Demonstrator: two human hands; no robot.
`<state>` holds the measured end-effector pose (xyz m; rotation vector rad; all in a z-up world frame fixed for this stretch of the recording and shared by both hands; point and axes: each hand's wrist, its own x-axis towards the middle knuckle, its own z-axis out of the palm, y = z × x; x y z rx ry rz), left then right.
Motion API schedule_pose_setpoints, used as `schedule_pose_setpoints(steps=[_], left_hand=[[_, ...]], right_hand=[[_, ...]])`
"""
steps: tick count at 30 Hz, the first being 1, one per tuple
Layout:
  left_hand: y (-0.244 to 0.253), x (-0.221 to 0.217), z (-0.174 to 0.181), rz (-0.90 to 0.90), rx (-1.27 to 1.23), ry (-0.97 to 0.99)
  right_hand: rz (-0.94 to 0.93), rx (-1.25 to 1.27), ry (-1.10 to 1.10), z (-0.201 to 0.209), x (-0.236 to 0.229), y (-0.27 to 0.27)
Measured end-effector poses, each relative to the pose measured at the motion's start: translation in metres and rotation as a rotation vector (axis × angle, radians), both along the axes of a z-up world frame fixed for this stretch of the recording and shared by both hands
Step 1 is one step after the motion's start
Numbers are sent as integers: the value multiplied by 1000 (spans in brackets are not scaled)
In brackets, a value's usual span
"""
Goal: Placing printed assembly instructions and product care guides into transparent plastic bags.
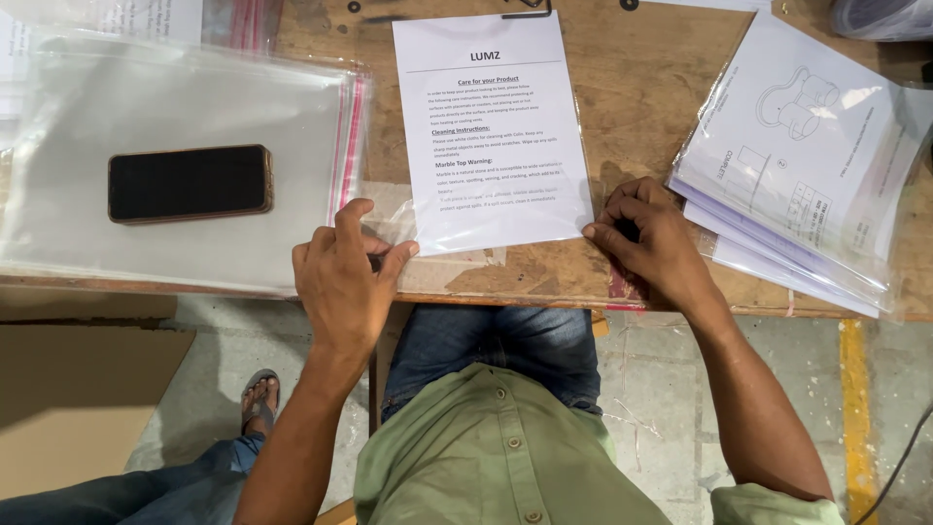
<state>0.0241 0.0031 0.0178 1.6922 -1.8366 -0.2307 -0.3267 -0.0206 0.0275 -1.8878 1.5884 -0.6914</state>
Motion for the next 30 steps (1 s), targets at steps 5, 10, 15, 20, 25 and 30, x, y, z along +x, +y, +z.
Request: schedule_pose_setpoints(steps=[5, 10, 15, 20, 25, 30], left_hand=[[1, -4, 2, 35, -36, -42], [0, -6, 6, 77, 35, -14], [0, -14, 3, 126, 71, -28], [3, -10, -1, 104, -259, -424], [7, -63, 9, -304, -257, -246], [-10, -101, -17, -476, -66, -76]], right_hand=[[-143, 169, 17, 9, 6, -1], [-53, 60, 43, 5, 2, -6], [-36, 42, 18, 9, 0, -2], [-13, 14, -6, 5, 1, -4], [13, -5, 59, 6, 5, -8], [-38, 16, 100, 2, 17, -4]])
